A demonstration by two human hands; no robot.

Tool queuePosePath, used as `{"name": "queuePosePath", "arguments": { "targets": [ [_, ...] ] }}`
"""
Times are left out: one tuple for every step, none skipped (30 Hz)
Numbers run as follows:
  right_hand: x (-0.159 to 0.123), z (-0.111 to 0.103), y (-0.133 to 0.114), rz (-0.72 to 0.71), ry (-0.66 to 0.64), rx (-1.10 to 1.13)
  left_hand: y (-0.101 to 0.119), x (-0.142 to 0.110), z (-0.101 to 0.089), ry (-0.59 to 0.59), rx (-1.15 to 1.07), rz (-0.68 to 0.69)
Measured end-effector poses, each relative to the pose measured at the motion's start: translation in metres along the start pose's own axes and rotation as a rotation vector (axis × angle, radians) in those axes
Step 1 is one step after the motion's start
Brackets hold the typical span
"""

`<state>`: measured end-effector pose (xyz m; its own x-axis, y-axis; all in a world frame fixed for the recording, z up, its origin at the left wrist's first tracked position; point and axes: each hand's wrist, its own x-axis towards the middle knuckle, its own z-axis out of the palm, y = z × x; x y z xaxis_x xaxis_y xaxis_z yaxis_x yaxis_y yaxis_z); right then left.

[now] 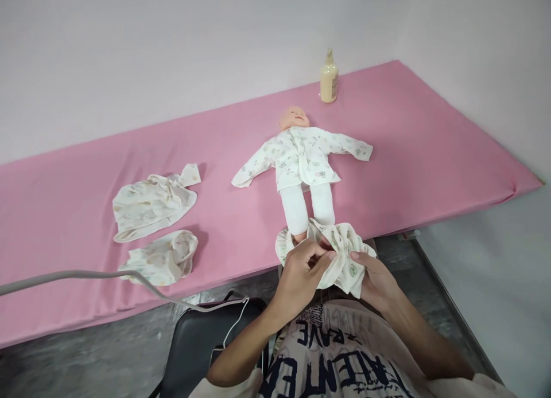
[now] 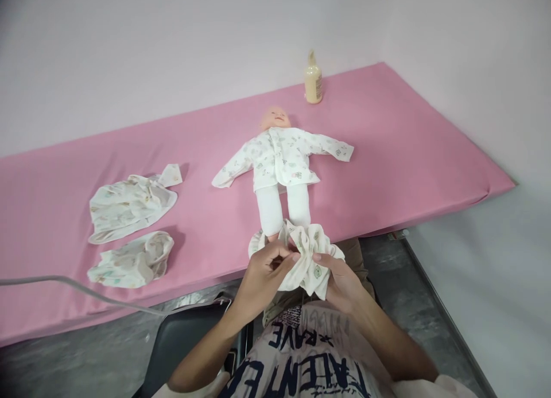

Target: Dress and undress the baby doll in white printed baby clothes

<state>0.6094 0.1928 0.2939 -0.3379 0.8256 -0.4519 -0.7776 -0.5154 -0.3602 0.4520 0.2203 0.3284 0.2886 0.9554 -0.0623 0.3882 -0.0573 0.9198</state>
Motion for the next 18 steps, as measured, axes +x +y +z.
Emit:
{"name": "queuePosePath", "arguments": {
  "targets": [
    [0.000,0.002,0.000,-0.013,-0.008,0.004,0.001,0.001,0.000,0.026,-0.003,-0.035],
    [0.001,0.004,0.001,-0.026,-0.006,0.002,0.002,0.003,-0.002,0.042,0.005,-0.061],
    [0.000,0.006,0.001,-0.030,0.003,-0.007,0.003,0.006,-0.007,0.041,0.024,-0.077],
    [0.000,0.007,0.003,-0.028,0.018,-0.020,0.005,0.010,-0.013,0.018,0.043,-0.084],
    [-0.002,0.008,0.004,-0.028,0.040,-0.036,0.006,0.016,-0.020,-0.022,0.052,-0.091],
    [-0.003,0.009,0.007,-0.029,0.071,-0.050,0.008,0.024,-0.028,-0.068,0.056,-0.101],
    [-0.004,0.009,0.010,-0.030,0.105,-0.061,0.010,0.033,-0.035,-0.098,0.058,-0.110],
    [-0.006,0.009,0.013,-0.030,0.137,-0.066,0.012,0.043,-0.041,-0.106,0.081,-0.116],
    [-0.007,0.009,0.017,-0.032,0.163,-0.063,0.014,0.054,-0.044,-0.105,0.147,-0.118],
    [-0.007,0.010,0.021,-0.032,0.181,-0.056,0.017,0.064,-0.044,-0.115,0.255,-0.109],
    [-0.008,0.010,0.024,-0.026,0.187,-0.049,0.020,0.074,-0.041,-0.142,0.388,-0.101],
    [-0.008,0.011,0.027,-0.018,0.185,-0.045,0.022,0.083,-0.036,-0.179,0.526,-0.095],
    [-0.008,0.012,0.030,-0.015,0.183,-0.045,0.024,0.091,-0.028,-0.215,0.647,-0.092],
    [-0.008,0.012,0.032,-0.016,0.181,-0.047,0.026,0.097,-0.019,-0.238,0.741,-0.092],
    [-0.008,0.013,0.033,-0.021,0.183,-0.049,0.026,0.101,-0.010,-0.244,0.806,-0.095],
    [-0.008,0.013,0.034,-0.029,0.187,-0.048,0.025,0.104,-0.001,-0.234,0.846,-0.100],
    [-0.007,0.013,0.034,-0.039,0.193,-0.043,0.024,0.105,0.007,-0.213,0.868,-0.109],
    [-0.007,0.013,0.034,-0.042,0.197,-0.037,0.022,0.106,0.013,-0.190,0.881,-0.123]
  ]
}}
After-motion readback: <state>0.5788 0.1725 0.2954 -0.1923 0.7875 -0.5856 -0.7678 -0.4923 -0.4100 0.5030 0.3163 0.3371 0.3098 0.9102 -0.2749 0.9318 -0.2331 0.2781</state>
